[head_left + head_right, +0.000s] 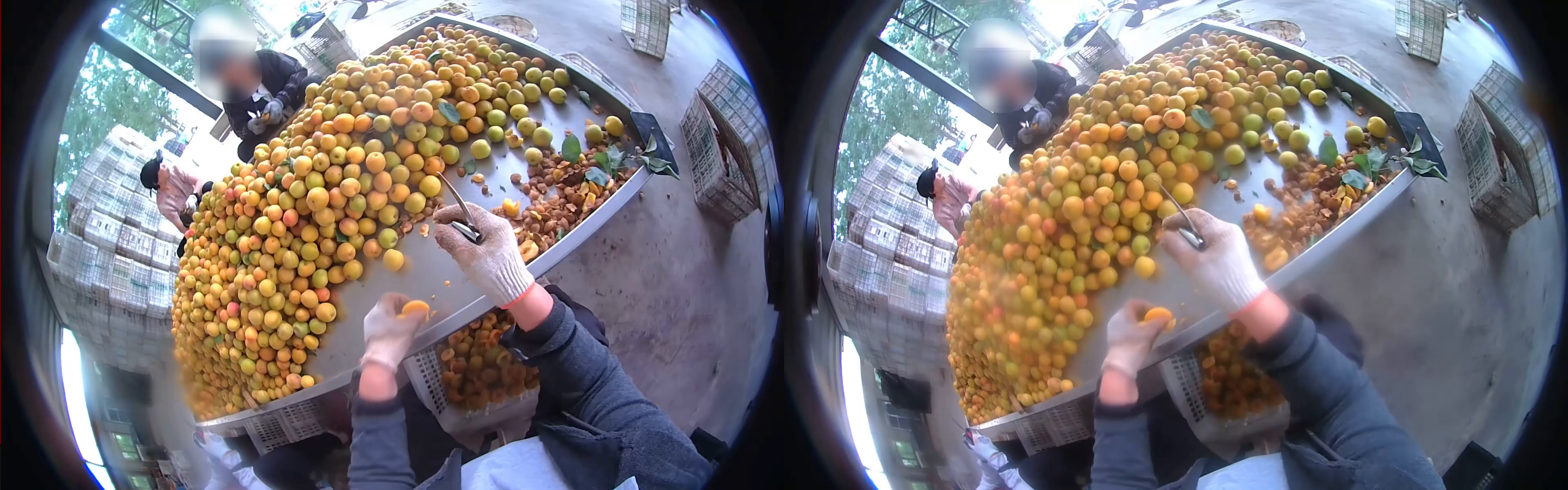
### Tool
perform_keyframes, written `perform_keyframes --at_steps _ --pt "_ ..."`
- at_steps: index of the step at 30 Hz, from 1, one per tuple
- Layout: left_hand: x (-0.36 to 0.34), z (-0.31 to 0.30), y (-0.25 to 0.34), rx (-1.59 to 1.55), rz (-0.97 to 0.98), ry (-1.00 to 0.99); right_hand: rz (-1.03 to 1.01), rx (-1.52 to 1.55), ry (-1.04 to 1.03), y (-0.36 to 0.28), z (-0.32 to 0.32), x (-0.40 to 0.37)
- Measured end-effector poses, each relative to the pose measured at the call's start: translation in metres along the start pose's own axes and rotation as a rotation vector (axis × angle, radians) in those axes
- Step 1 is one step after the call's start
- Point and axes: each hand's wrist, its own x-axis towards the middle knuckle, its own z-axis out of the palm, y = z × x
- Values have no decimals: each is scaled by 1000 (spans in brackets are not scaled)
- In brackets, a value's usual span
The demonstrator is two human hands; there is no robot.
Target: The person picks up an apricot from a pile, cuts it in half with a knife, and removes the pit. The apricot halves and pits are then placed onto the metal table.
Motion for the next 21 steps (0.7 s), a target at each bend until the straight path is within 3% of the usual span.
perform_keyframes --at_steps 2,4,7,8,9,11,13,15,18,21 --pt "-32 -12 16 -41 -13 -43 21 6 13 -5 -9 0" --pt "-48 -15 13 -18 204 -175 63 2 -6 -15 -17 -2" --pt "-9 -16 -1 51 366 52 -46 -3 51 -5 -18 0" --pt "10 -19 5 -226 203 -7 -84 -3 42 -8 -19 0" --pt "37 -18 0 -235 224 12 14 55 15 -11 -21 -1" --pt "94 -11 -13 275 226 191 104 99 -5 -22 -27 1" --pt "117 3 -3 343 163 185 377 275 -37 -38 -33 1" --pt "131 12 4 416 94 184 395 341 -23 -39 -38 5" --pt "129 24 14 433 -14 11 385 535 56 -31 -44 8" --pt "114 30 14 580 47 23 411 555 13 -33 -38 5"
